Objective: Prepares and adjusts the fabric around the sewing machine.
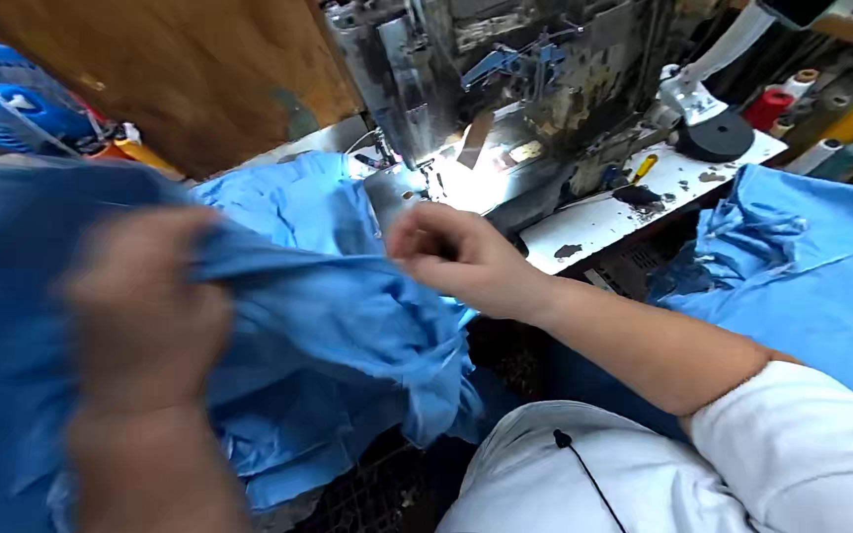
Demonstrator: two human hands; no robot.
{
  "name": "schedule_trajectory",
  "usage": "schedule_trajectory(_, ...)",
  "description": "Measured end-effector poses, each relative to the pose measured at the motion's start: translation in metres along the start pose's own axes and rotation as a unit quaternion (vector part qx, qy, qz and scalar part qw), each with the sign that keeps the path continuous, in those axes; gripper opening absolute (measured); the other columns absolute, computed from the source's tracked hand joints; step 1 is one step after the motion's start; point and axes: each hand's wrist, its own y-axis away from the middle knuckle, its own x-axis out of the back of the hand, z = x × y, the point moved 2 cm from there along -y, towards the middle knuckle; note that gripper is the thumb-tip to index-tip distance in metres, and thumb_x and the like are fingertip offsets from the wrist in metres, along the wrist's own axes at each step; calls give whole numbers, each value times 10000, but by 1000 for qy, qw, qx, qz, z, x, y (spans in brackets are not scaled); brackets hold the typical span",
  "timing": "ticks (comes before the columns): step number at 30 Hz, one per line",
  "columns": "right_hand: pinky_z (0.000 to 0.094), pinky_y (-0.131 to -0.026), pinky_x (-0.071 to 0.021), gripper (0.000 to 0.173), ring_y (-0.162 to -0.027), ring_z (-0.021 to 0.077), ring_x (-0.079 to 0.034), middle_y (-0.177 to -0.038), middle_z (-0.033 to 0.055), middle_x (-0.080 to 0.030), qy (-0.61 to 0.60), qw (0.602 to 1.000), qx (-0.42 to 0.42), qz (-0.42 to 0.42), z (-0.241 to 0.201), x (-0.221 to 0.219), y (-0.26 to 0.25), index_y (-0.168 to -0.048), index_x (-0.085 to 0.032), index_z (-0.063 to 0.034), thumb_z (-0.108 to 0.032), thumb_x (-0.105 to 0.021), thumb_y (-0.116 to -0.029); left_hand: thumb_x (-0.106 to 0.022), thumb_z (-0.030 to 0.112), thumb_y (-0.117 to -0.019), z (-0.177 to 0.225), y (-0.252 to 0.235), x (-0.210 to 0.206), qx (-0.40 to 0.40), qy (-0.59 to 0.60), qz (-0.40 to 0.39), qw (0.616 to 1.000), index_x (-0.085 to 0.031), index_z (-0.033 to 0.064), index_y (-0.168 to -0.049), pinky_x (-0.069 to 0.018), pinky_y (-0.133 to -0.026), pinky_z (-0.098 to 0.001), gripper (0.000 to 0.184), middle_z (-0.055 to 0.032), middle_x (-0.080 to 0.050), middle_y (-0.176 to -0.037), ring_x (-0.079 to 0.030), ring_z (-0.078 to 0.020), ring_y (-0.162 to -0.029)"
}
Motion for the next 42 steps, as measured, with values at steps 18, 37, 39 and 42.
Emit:
schedule_trajectory(18,342,-633,-586,47,-782,217,-691,-852,114,-673,359,910,207,20,83,-6,14,-906,-716,-11,3,-697,-865,-622,57,-914,73,59,-61,47,67,102,991,-673,-49,-989,-560,-802,-376,140,-238,-686,-1089,-678,-289,-961)
schedule_trajectory(37,301,-867,-546,285,-924,122,-688,-1033,120,-740,87,960,-264,-21,86,23,68,-1210,-714,-4,-105,-508,-1041,-648,80,-953,62,-83,-154,57,110,-109,986,-713,-21,-1067,-535,-815,-645,166,-227,-715,-1026,-703,-408,-949)
schedule_trajectory(39,200,-718,-500,270,-768,20,-604,-939,57,-707,11,956,-292,-6,81,33,76,-1179,-720,-5,-117,-512,-1049,-677,76,-945,61,-88,-155,132,127,-167,969,-696,-5,-1039,-518,-767,-662,126,-238,-691,-948,-680,-424,-882)
schedule_trajectory(42,149,-586,-445,249,-632,-38,-519,-845,-3,-666,-23,958,-285,32,81,49,61,-1177,-715,-7,-106,-531,-1044,-680,74,-944,48,-111,-179,103,111,-140,979,-700,-52,-1075,-502,-871,-687,183,-301,-691,-1019,-674,-489,-1000)
